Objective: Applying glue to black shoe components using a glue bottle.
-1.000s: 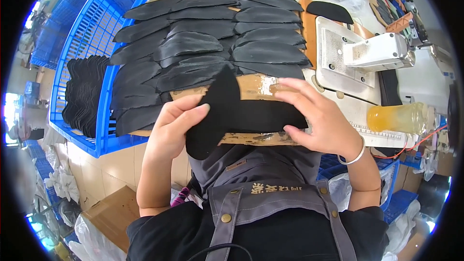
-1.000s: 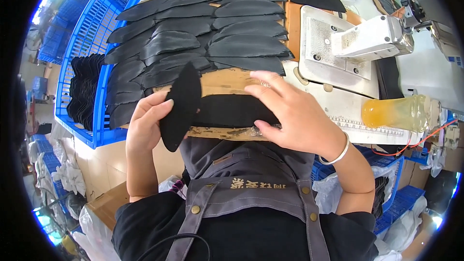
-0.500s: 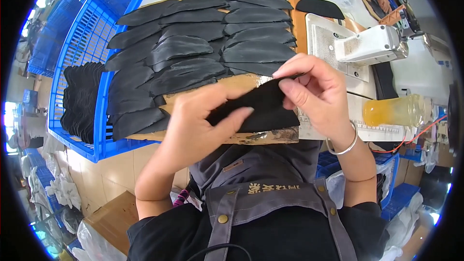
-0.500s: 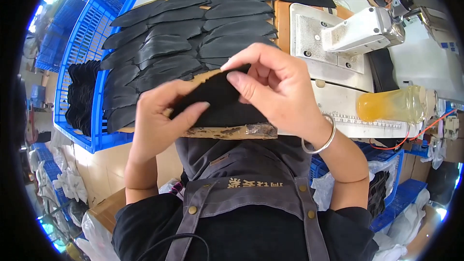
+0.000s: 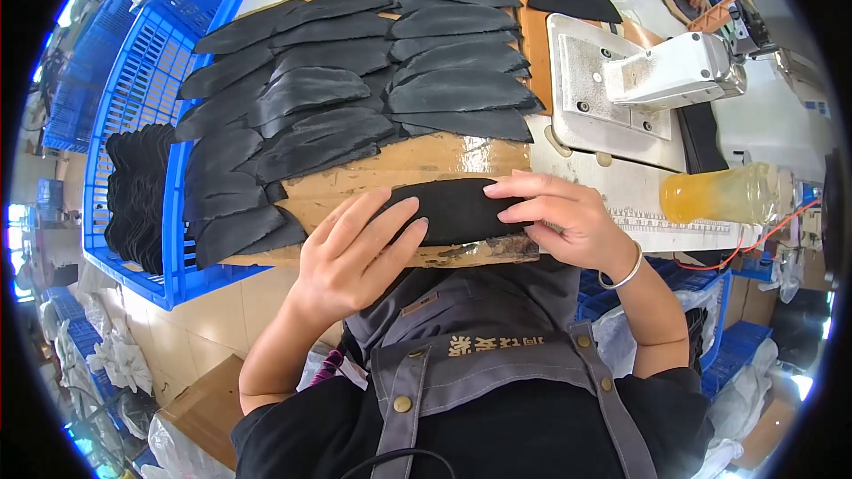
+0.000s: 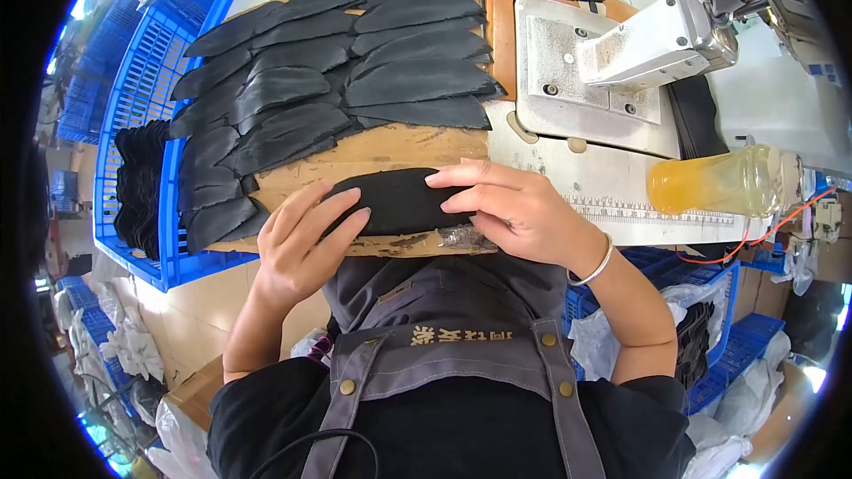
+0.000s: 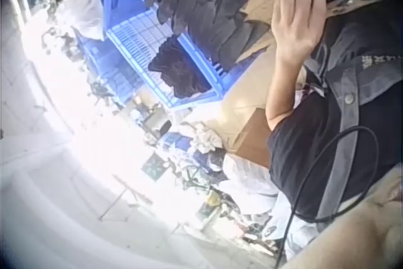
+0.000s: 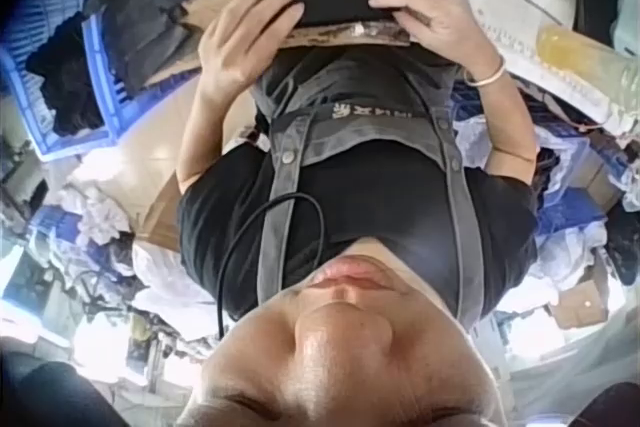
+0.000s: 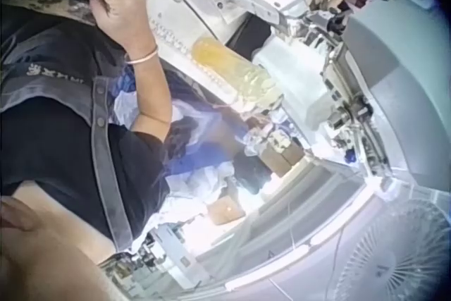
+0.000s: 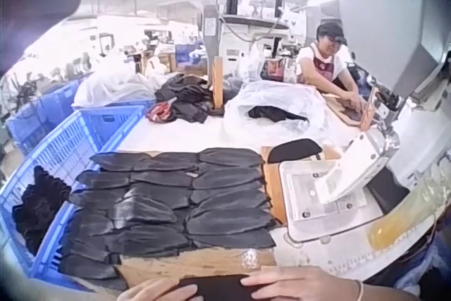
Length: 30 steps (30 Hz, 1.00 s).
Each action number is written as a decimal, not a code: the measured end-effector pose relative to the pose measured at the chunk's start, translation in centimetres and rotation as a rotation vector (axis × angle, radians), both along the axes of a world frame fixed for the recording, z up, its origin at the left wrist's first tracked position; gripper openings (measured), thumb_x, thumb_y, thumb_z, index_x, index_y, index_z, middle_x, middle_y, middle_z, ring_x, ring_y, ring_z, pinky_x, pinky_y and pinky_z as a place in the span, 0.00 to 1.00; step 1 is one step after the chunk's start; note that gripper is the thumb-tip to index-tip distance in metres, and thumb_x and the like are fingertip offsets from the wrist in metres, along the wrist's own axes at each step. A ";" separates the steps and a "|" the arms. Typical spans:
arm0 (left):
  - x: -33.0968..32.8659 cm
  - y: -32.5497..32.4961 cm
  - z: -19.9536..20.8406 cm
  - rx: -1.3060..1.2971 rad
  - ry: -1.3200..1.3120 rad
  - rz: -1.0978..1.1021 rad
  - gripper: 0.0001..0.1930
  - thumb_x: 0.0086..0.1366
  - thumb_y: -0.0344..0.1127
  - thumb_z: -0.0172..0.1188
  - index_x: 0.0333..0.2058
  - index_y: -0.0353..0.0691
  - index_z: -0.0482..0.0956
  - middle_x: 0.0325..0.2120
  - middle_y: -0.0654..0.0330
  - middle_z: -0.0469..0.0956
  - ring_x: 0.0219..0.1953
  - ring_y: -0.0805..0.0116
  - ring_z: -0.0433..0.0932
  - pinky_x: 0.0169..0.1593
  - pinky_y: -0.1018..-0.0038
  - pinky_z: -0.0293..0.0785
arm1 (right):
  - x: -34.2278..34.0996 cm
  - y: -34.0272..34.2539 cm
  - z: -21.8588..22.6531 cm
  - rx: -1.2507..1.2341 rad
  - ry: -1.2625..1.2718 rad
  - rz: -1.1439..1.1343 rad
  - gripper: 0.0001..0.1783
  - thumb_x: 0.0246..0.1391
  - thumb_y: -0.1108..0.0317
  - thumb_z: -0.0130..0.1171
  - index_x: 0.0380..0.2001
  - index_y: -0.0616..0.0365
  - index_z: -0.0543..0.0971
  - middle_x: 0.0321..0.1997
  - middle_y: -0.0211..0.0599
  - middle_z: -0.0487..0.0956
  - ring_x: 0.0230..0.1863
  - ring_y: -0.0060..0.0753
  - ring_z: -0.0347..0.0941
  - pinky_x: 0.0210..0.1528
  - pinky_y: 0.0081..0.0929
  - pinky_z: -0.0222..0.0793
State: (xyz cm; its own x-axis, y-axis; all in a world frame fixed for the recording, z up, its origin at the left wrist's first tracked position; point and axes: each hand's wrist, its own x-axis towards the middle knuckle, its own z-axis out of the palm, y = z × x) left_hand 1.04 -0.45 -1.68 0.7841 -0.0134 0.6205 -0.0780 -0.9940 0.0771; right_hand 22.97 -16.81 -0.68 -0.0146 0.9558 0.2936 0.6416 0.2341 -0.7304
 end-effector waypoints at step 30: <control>-0.9 -0.2 -1.3 -0.235 0.181 0.102 0.32 0.40 0.39 0.69 0.47 0.33 0.74 0.43 0.54 0.74 0.39 0.57 0.73 0.42 0.66 0.69 | -1.8 0.2 -0.6 -0.018 -0.386 -0.069 0.32 0.40 0.61 0.65 0.51 0.59 0.70 0.57 0.42 0.69 0.58 0.44 0.64 0.59 0.41 0.59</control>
